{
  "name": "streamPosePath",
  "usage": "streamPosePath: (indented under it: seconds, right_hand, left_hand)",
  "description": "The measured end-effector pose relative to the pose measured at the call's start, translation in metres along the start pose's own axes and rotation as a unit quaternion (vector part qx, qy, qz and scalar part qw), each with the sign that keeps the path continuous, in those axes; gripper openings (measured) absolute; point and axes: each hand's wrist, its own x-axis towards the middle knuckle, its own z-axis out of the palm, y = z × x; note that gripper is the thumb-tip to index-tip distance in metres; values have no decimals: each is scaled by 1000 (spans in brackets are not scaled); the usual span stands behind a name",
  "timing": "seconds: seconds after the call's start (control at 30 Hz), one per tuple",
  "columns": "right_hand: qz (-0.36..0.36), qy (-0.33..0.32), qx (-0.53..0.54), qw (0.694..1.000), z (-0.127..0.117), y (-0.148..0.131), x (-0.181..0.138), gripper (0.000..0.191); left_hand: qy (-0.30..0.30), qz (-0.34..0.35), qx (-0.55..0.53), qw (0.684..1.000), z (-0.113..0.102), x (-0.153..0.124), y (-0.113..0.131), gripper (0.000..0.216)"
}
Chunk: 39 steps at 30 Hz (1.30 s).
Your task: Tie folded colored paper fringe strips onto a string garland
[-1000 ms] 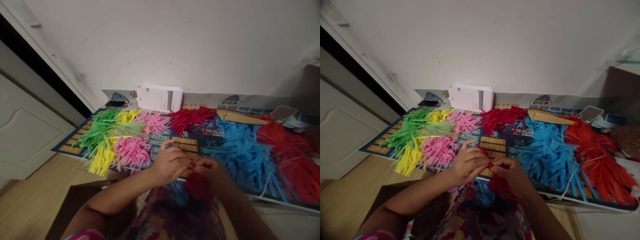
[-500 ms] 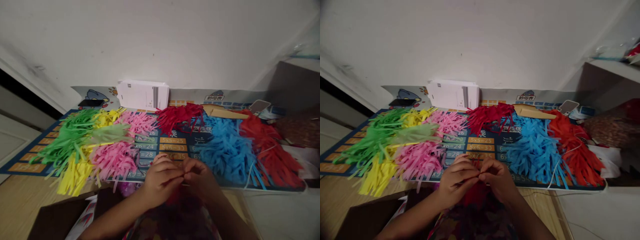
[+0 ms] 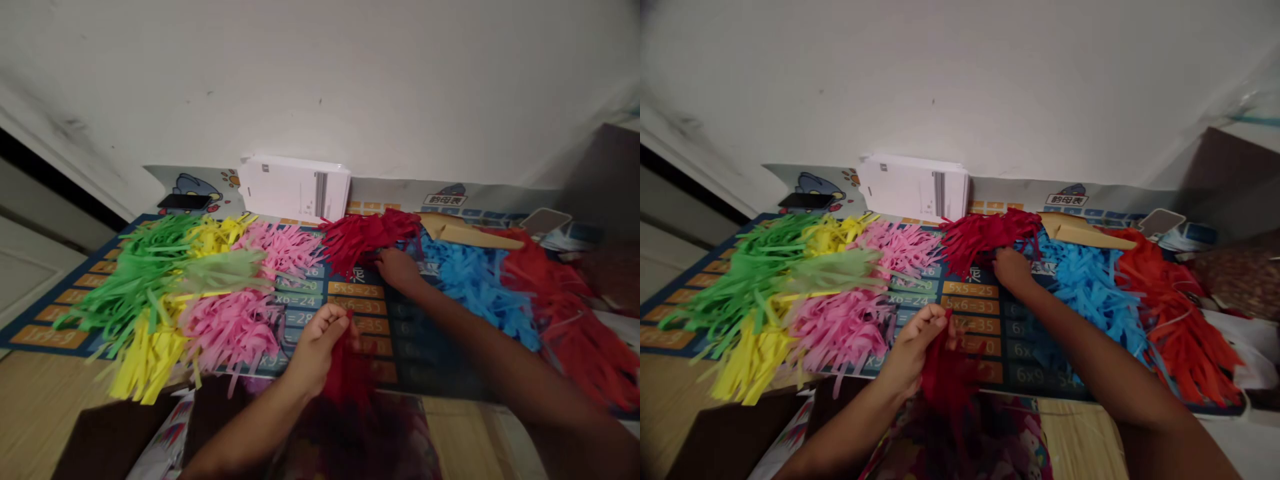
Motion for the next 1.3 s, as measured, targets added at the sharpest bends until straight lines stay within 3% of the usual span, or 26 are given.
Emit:
streamPosePath:
  seconds: [0.1,0.2,0.33,0.4,0.5,0.63,0.73,0.8,0.87,1.1,1.2,1.3]
  right_hand:
    - [-11,-7,-26,1000,7,-1,4,21]
    - [-34,2,-17,999,-3,-1,-7,21]
    - [-96,54,61,992,-25,-9,-60,25]
    - [-155,84,213,961,-28,-17,-99,20]
    - [-149,49,399,903,-17,-27,-149,18]
    - [-48,19,544,838,8,-32,-179,20]
    - [41,2,631,775,16,-33,-185,37]
    - [67,1,653,755,17,-34,-187,40]
    - [68,18,643,762,16,-34,-190,36]
    - [20,74,532,843,16,-34,-196,17]
    - [-8,73,507,859,18,-32,-195,13]
    - [-24,34,527,849,17,-31,-196,14]
  left_hand:
    - [10,12,17,1000,-4,5,-2,41]
    - [10,37,47,998,-11,6,-2,44]
    - [-10,78,146,986,-18,1,1,43]
    - [-12,97,196,976,-20,-2,3,41]
    - [-26,107,235,966,-20,-6,4,37]
    - [-71,153,330,929,-15,-10,5,27]
    - [-90,194,404,889,-12,-10,7,19]
    - [-104,209,428,873,-10,-10,6,15]
    - [-119,226,448,857,-10,-10,5,13]
    - [-121,307,538,776,-11,-13,2,9]
    - [-119,299,543,775,-13,-12,3,7]
    - [-147,280,539,781,-16,-9,6,10]
